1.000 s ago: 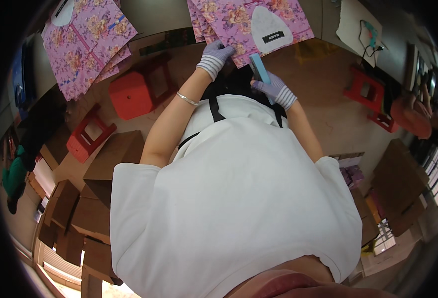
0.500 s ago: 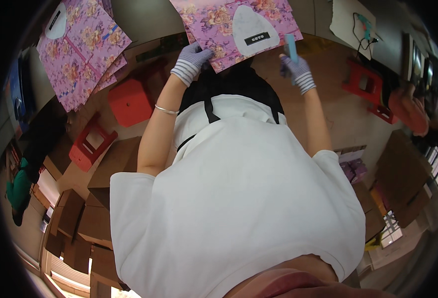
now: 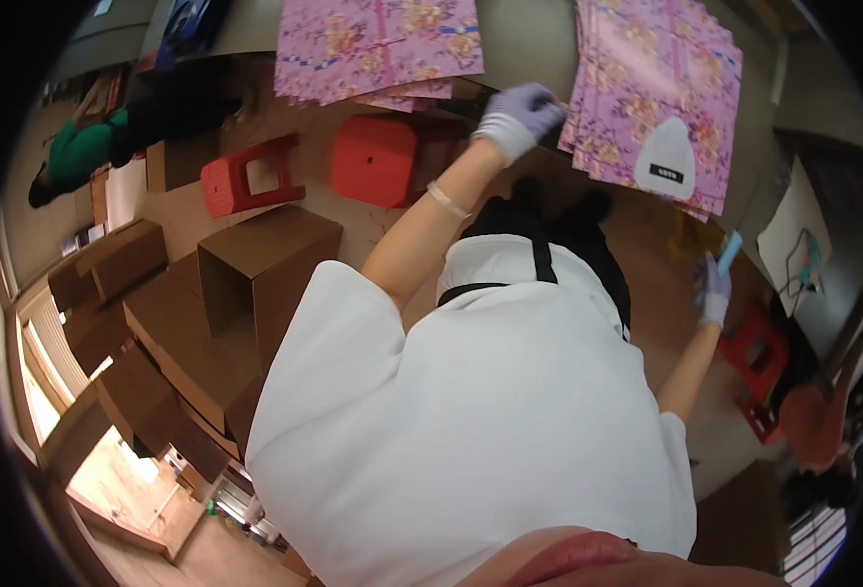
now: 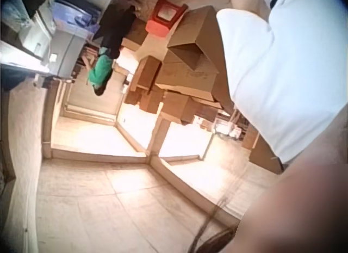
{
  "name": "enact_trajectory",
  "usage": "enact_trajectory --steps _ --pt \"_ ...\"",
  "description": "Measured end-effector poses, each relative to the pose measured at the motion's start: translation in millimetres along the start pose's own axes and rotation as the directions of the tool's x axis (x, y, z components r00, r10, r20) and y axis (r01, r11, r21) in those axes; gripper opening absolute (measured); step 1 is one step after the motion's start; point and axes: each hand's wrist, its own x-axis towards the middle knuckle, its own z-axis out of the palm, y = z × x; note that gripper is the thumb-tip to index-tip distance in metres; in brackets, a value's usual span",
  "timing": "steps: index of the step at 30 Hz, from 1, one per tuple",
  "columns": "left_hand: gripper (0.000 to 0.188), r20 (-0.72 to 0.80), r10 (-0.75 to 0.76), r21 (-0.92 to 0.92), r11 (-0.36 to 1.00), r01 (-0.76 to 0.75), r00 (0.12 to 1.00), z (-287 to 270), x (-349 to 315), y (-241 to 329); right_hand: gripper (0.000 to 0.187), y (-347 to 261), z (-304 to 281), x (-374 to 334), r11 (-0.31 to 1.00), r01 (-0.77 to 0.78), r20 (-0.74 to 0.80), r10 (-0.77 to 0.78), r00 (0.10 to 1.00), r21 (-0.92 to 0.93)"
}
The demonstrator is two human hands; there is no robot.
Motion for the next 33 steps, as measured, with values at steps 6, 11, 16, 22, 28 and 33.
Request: enact_trajectory --steps 6,11,16,22,28,33 --pt "0.046 -0.781 -0.078 0.319 0.804 0.503 0.620 -215 -22 -63 0.027 55 -15 -14 0.989 -0.117 -0.113 0.126 0.986 0.088" --pt "0.084 -0.780 -0.375 0.300 0.479 0.825 0.501 -245 -11 -93 0.026 50 2 -17 0.995 -0.092 0.009 0.091 0.996 0.043" --pt "0.073 -0.840 -0.224 0.275 0.609 0.744 0.494 -255 -10 -151 0.022 27 26 -25 0.997 0.072 0.039 -0.073 0.997 0.033" --pt "0.014 -0.116 -0.299 -0.641 0.751 0.159 0.947 -202 -51 -77 0.024 58 14 -43 0.991 -0.044 -0.064 0.053 0.997 0.130" --pt "0.021 0.114 -0.096 -0.783 0.603 0.149 0.989 -107 -55 -48 0.027 91 17 -55 0.973 -0.074 -0.054 0.088 0.995 0.220" --pt "0.020 0.262 -0.139 -0.605 0.747 0.275 0.955 12 -45 -9 0.028 61 42 -76 0.974 0.076 -0.081 -0.060 0.995 0.214"
